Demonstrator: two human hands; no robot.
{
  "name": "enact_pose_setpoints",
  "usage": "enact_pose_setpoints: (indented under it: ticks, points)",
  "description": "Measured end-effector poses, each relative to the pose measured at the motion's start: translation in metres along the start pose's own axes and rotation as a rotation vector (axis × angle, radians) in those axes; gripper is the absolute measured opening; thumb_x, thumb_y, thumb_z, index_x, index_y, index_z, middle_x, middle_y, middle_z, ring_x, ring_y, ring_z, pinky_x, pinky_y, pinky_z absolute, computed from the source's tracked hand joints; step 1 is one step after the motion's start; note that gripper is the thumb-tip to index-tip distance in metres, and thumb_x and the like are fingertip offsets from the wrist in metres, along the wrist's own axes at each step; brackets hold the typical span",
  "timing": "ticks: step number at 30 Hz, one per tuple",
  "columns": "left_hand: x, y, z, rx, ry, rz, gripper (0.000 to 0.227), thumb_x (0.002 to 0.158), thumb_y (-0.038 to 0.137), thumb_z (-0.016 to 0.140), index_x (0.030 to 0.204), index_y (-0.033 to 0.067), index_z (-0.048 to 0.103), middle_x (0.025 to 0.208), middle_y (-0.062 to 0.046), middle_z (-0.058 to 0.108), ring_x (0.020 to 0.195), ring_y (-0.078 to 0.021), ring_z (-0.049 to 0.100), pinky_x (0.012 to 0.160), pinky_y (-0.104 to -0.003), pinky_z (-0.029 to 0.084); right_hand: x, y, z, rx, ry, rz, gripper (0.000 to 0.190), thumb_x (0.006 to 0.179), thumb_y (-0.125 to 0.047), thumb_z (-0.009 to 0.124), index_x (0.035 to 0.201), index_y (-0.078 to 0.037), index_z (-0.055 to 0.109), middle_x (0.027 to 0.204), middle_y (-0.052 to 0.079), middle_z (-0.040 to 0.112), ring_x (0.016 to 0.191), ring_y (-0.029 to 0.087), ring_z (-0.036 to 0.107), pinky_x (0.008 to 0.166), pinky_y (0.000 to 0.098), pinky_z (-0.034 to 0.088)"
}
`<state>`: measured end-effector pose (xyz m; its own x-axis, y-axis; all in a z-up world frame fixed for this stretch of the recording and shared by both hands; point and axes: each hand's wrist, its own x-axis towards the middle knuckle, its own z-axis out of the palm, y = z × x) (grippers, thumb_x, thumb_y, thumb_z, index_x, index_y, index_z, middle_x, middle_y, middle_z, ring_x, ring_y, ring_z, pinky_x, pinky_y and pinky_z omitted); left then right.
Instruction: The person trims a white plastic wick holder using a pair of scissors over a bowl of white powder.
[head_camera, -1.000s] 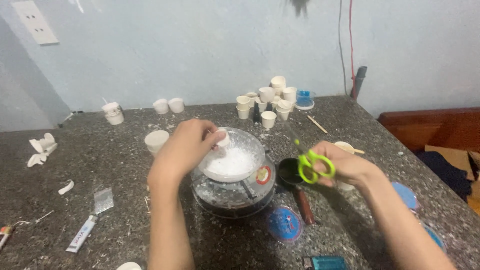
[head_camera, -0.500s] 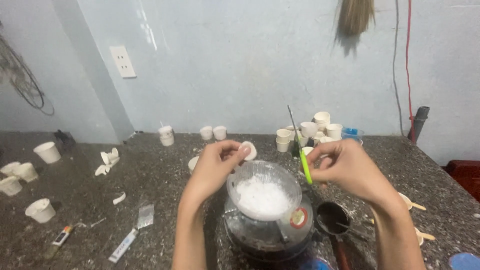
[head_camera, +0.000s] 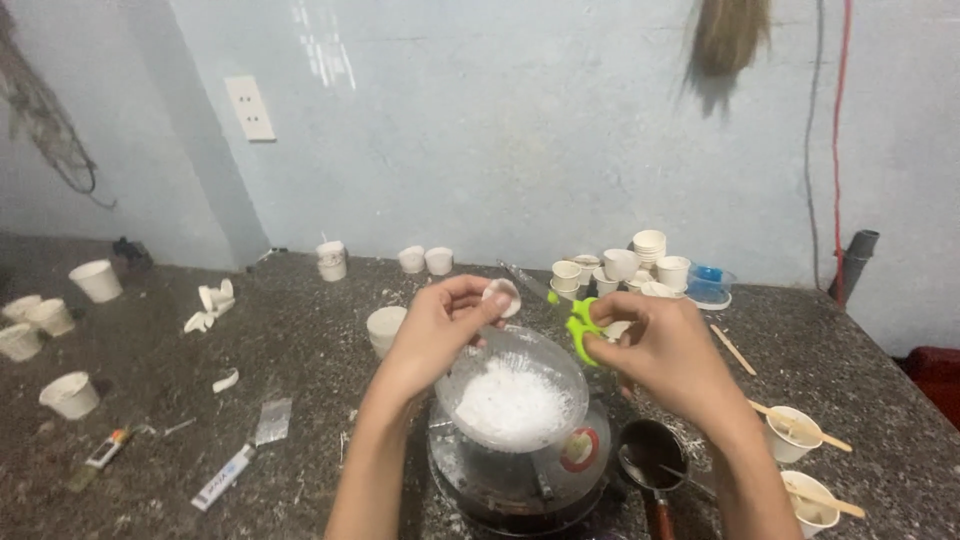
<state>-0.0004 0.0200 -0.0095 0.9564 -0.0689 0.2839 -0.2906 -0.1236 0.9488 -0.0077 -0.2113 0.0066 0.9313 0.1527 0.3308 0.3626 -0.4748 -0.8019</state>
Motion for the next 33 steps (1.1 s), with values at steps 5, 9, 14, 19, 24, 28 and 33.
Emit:
enact_pose_setpoints:
  ticks: [5, 9, 14, 19, 24, 28, 33]
  points:
    - [-0.006, 0.005, -0.003, -0.024, 0.055, 0.092, 0.044, 0.088, 0.024, 0.07, 0.118, -0.0088, 0.067, 0.093, -0.017, 0.076, 0.074, -0.0186, 0.074, 0.059, -0.024, 0.059, 0.005, 0.024, -0.002, -0.236, 0.133, -0.207, 0.015, 0.071, -0.009, 0.089, 0.081, -0.001, 0.082, 0.063, 0.014, 0.077, 0.038, 0.023, 0.059, 0.046, 0.0309, 0.048]
    - [-0.011, 0.014, -0.005, -0.04, 0.067, 0.147, 0.043, 0.09, 0.025, 0.068, 0.117, -0.0079, 0.067, 0.088, -0.017, 0.075, 0.07, -0.0198, 0.076, 0.058, -0.024, 0.06, 0.005, 0.036, -0.008, -0.304, 0.192, -0.254, 0.015, 0.067, -0.009, 0.087, 0.072, -0.001, 0.075, 0.057, 0.012, 0.073, 0.037, 0.026, 0.059, 0.048, 0.0335, 0.047]
    - [-0.013, 0.018, -0.005, 0.005, 0.027, 0.142, 0.045, 0.091, 0.027, 0.066, 0.119, -0.0082, 0.066, 0.089, -0.019, 0.076, 0.072, -0.0204, 0.075, 0.058, -0.024, 0.06, -0.009, 0.007, -0.006, -0.367, 0.138, -0.234, 0.021, 0.065, -0.021, 0.085, 0.073, -0.005, 0.074, 0.056, 0.011, 0.073, 0.039, 0.029, 0.061, 0.052, 0.0384, 0.051]
    - [-0.023, 0.03, -0.007, 0.06, 0.002, 0.171, 0.038, 0.093, 0.019, 0.059, 0.119, -0.0081, 0.066, 0.091, -0.02, 0.074, 0.072, -0.0226, 0.073, 0.056, -0.026, 0.059, -0.019, -0.012, -0.001, -0.381, 0.092, -0.167, 0.027, 0.065, -0.03, 0.083, 0.079, -0.008, 0.076, 0.059, 0.011, 0.073, 0.046, 0.032, 0.065, 0.057, 0.0414, 0.052]
    - [-0.036, 0.047, -0.01, 0.254, -0.044, 0.05, 0.028, 0.093, 0.035, 0.058, 0.105, 0.014, 0.072, 0.082, 0.0, 0.073, 0.078, -0.0091, 0.068, 0.071, -0.024, 0.05, -0.014, 0.004, 0.003, -0.591, 0.023, -0.134, 0.022, 0.081, -0.044, 0.067, 0.083, -0.025, 0.057, 0.061, -0.01, 0.068, 0.057, 0.015, 0.065, 0.063, 0.0362, 0.046]
    - [-0.035, 0.048, -0.011, 0.246, -0.06, 0.044, 0.033, 0.091, 0.037, 0.058, 0.11, 0.0142, 0.072, 0.096, 0.002, 0.074, 0.08, -0.0091, 0.071, 0.071, -0.022, 0.054, -0.012, 0.011, 0.0, -0.597, -0.007, -0.155, 0.025, 0.086, -0.043, 0.067, 0.08, -0.022, 0.054, 0.065, -0.007, 0.067, 0.058, 0.014, 0.056, 0.061, 0.0334, 0.043]
    - [-0.03, 0.038, -0.011, 0.239, -0.065, 0.039, 0.023, 0.095, 0.026, 0.058, 0.11, 0.0142, 0.072, 0.085, 0.001, 0.071, 0.078, -0.0089, 0.066, 0.077, -0.024, 0.055, -0.014, 0.008, -0.002, -0.646, 0.029, -0.169, 0.03, 0.072, -0.048, 0.065, 0.074, -0.021, 0.051, 0.058, -0.006, 0.058, 0.054, 0.015, 0.053, 0.059, 0.0341, 0.041]
